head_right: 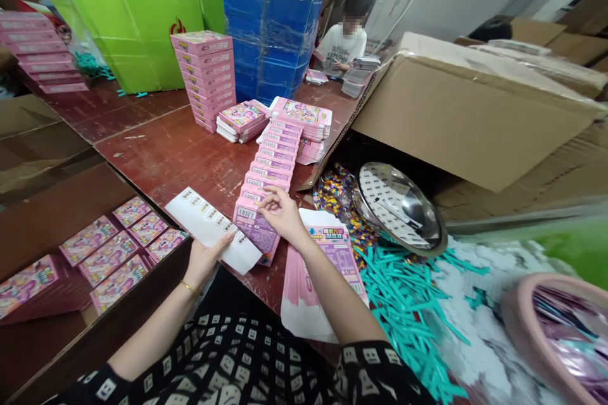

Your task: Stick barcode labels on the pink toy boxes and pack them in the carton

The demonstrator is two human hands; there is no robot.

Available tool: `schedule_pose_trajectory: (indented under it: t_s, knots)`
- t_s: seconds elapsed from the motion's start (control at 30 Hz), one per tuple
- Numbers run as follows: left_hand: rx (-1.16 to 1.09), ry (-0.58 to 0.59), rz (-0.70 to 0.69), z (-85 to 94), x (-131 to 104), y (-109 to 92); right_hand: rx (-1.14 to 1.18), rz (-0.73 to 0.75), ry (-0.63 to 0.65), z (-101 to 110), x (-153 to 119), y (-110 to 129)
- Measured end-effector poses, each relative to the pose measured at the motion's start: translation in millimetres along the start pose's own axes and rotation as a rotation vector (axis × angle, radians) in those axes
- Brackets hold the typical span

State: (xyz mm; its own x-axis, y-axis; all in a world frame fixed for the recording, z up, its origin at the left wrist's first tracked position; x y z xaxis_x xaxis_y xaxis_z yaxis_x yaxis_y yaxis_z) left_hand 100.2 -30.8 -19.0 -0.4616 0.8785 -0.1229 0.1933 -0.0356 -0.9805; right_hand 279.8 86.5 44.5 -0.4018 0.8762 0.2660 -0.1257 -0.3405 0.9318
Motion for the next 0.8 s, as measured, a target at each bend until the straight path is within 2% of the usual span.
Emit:
schedule_pose_trajectory:
  t_s: [0.07,0.13,0.2,0.23,0.4,0.53,0.6,0.7,0.73,0.8]
  knots:
    - [-0.003,-0.001,0.009,1.7,1.4,-0.5,-0.151,0.076,-0.050,1.0,0.0,-0.4]
    - [-0.019,0.006,0.013,2.2,3.3,-0.5,-0.272,0.130,-0.165,8.6,3.6,0.7]
    - [-0.033,0.013,0.014,1.7,5.3,-0.1,-0.308,0.133,-0.236,18.2,11.1,1.1]
    - [-0.039,0.016,0.012,1.1,6.1,0.0,-0.294,0.115,-0.229,22.1,16.1,0.4]
    - [-0.071,0.020,0.023,-3.0,9.9,-0.3,-0.228,-0.070,-0.032,26.2,39.1,-12.9]
    - [-0.125,0.009,0.048,-5.0,12.4,-0.2,-0.263,-0.094,-0.037,22.0,46.3,-24.4]
    - [-0.153,0.009,0.057,-5.9,12.1,-1.3,-0.279,-0.046,-0.152,21.1,42.5,-21.8]
    - [-0.192,0.012,0.070,-8.7,8.3,-6.2,-0.296,0.067,-0.383,17.6,20.6,-0.4]
    - [-0.205,0.016,0.079,-10.3,6.2,-8.5,-0.298,0.088,-0.399,13.8,10.1,9.7]
    - [-0.238,0.037,0.095,-14.3,1.4,-13.7,-0.282,0.056,-0.263,1.8,-11.1,28.0]
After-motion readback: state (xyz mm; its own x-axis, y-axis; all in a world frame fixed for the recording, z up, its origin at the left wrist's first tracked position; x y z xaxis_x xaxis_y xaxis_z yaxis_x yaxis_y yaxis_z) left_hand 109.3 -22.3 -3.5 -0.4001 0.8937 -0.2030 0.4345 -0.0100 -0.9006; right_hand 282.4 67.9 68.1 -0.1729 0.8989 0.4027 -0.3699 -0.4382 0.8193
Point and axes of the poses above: each hand's wrist, its own x-axis towards the middle knuckle, its own z-axis out of the back of the hand, y = z × x, the point moved 3 cm from there along x, towards the middle knuckle
